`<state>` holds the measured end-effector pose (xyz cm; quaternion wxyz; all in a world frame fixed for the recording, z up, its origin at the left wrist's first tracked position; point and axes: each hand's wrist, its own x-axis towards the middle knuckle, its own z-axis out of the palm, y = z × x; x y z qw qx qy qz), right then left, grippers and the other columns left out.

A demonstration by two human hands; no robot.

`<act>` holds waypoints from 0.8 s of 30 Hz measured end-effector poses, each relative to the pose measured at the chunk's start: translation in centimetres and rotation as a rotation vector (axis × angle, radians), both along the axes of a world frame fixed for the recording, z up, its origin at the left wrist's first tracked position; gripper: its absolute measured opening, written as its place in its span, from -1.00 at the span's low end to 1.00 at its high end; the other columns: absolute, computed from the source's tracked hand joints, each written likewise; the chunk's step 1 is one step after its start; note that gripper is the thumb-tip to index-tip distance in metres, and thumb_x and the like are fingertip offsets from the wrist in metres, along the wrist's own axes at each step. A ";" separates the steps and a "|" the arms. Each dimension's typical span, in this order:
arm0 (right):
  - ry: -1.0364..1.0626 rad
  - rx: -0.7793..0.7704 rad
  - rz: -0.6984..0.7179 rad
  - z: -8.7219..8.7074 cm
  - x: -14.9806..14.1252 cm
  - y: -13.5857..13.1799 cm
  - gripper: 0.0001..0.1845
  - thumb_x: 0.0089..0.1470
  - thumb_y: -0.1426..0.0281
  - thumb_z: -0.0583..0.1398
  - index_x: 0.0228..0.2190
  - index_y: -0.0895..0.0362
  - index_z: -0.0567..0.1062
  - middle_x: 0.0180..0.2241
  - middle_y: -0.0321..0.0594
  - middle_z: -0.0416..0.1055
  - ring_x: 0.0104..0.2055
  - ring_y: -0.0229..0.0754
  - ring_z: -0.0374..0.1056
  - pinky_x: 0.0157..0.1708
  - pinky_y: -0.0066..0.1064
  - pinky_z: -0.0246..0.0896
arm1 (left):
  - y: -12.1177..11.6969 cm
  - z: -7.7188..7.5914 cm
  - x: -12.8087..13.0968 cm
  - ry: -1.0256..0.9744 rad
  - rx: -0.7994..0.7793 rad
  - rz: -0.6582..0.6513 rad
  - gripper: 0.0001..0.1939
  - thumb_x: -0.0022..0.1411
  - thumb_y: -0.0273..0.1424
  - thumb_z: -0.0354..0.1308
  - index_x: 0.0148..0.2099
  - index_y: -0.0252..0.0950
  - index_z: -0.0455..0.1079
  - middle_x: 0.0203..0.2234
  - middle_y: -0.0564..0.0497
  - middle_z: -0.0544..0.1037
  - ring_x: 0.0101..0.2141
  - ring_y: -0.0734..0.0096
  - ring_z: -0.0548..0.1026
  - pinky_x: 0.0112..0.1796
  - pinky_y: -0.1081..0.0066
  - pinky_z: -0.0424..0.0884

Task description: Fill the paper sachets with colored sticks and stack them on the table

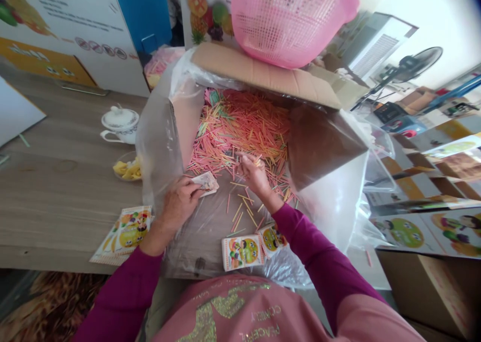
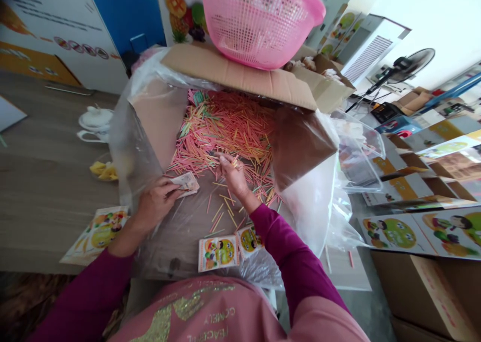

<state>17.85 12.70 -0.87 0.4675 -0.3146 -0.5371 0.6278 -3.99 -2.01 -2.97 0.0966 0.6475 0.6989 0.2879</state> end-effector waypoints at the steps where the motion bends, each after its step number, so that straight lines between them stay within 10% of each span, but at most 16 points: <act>1: 0.025 -0.022 0.030 0.5 0.0 -0.1 -0.36 0.17 -0.19 0.35 -0.11 0.13 0.71 -0.72 -0.57 0.03 -0.60 -0.28 0.23 -0.41 -0.38 0.28 | 0.0 0.1 0.0 -0.038 0.025 0.011 -0.85 0.36 -0.36 0.31 -0.24 -0.20 0.71 -0.24 -0.11 0.67 -0.09 0.07 0.59 -0.01 0.14 0.50; 7: 0.010 -0.003 0.177 4.0 0.2 -2.5 -0.13 0.27 -0.41 0.07 -0.16 0.09 0.74 -0.50 -0.20 0.54 -0.21 -0.03 0.61 -0.11 -0.19 0.51 | 0.5 1.0 1.8 -0.411 0.208 0.017 -0.95 0.24 -0.32 0.44 -0.24 -0.14 0.73 -0.33 0.00 0.68 -0.28 0.24 0.60 -0.18 0.26 0.50; 14: -0.158 0.301 0.250 7.2 0.0 -4.7 -0.27 0.40 -0.27 0.06 -0.13 -0.02 0.78 -0.04 -0.14 0.69 0.22 0.05 0.52 0.36 -0.08 0.29 | 1.5 2.2 5.2 -0.773 0.225 -0.100 -0.91 0.16 -0.29 0.51 -0.29 -0.16 0.71 -0.42 0.06 0.68 -0.39 0.35 0.58 -0.30 0.36 0.50; 24: -0.050 -0.035 0.125 6.5 0.7 -4.0 -0.08 0.15 -0.49 0.09 -0.15 0.04 0.73 -0.24 -0.02 0.69 0.11 0.13 0.59 0.05 -0.06 0.53 | 2.1 -0.2 6.6 -0.957 0.162 -0.068 -0.81 0.10 -0.21 0.54 -0.35 -0.18 0.69 -0.44 0.05 0.65 -0.39 0.35 0.56 -0.31 0.36 0.47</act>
